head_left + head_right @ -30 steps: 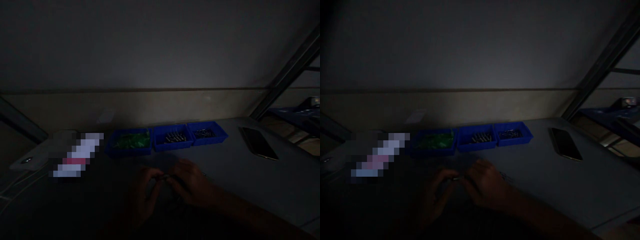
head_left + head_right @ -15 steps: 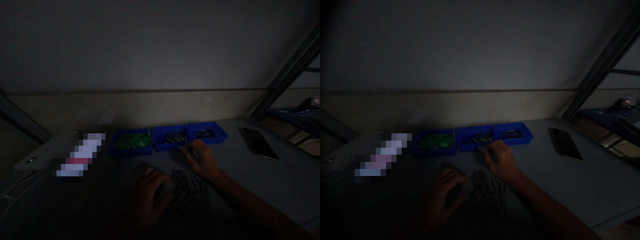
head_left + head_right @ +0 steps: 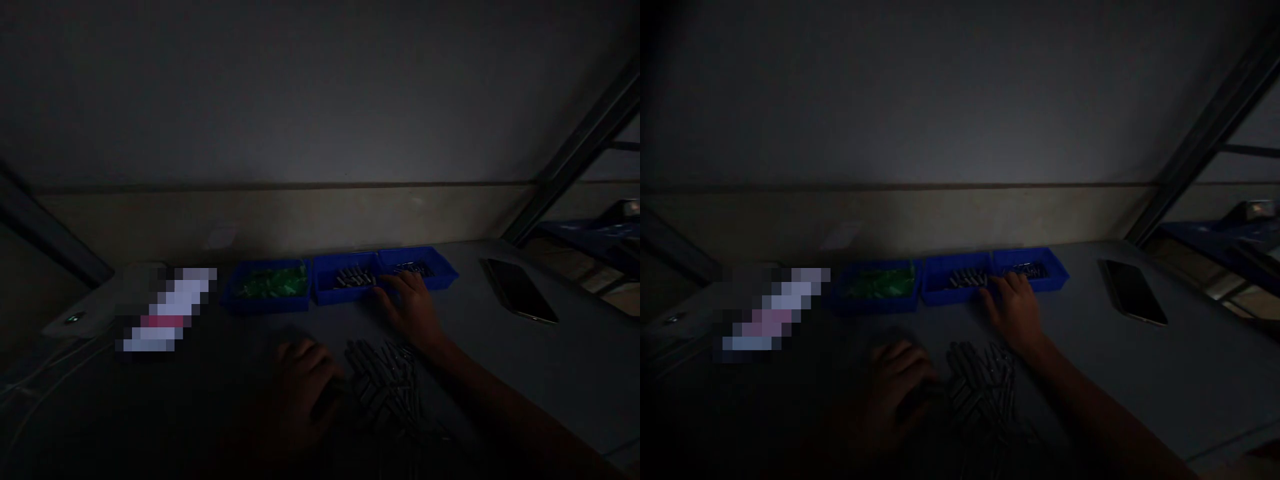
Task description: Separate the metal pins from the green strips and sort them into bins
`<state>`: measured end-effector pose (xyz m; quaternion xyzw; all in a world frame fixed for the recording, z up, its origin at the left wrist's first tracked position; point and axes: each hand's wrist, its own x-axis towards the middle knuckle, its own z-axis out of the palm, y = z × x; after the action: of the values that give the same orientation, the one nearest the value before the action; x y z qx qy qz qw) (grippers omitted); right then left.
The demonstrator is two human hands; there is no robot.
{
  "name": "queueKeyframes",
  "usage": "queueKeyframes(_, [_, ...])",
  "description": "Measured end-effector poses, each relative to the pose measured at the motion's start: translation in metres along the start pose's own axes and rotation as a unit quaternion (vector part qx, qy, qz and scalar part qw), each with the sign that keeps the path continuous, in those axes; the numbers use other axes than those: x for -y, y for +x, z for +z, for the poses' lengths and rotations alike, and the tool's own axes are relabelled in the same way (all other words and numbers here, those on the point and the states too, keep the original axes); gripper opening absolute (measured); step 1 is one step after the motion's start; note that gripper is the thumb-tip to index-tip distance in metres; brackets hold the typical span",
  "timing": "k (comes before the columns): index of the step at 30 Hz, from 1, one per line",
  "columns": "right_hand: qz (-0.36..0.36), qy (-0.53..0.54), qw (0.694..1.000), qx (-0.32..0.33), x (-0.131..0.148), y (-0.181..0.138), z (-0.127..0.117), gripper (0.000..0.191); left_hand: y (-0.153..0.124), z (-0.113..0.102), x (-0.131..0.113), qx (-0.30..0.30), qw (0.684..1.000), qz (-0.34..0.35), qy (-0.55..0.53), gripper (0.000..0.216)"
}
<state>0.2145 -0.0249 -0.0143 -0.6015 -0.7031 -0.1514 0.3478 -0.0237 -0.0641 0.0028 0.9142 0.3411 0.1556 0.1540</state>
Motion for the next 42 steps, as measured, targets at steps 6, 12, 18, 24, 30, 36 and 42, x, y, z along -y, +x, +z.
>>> queueKeyframes(6, [-0.034,0.08,0.996,0.001,0.016,-0.003,-0.009,0.019,0.003,0.005,0.004,-0.047,0.998,-0.026,-0.042,0.014])
queueKeyframes(12, [-0.188,0.217,0.947,0.142,0.047,-0.013,-0.025,0.015,0.006,0.013,0.009,-0.115,0.982,-0.098,-0.115,0.025])
queueKeyframes(18, [-0.223,0.234,0.926,0.197,0.061,-0.017,-0.029,0.013,0.007,0.018,0.01,-0.143,0.967,-0.157,-0.141,0.031])
queueKeyframes(24, [-0.192,0.242,0.935,0.174,0.059,-0.02,-0.021,0.007,0.006,0.015,0.008,-0.146,0.96,-0.175,-0.161,0.027])
queueKeyframes(30, [-0.151,0.264,0.94,0.155,0.064,-0.02,-0.024,0.016,0.0,0.013,0.006,-0.18,0.966,-0.089,-0.161,0.016])
queueKeyframes(36, [-0.137,0.269,0.937,0.177,0.065,-0.02,-0.027,0.012,0.004,0.011,0.005,-0.19,0.966,-0.101,-0.144,0.013])
queueKeyframes(42, [-0.175,0.277,0.93,0.165,0.064,-0.021,-0.029,0.013,0.003,0.011,0.006,-0.179,0.964,-0.132,-0.149,0.02])
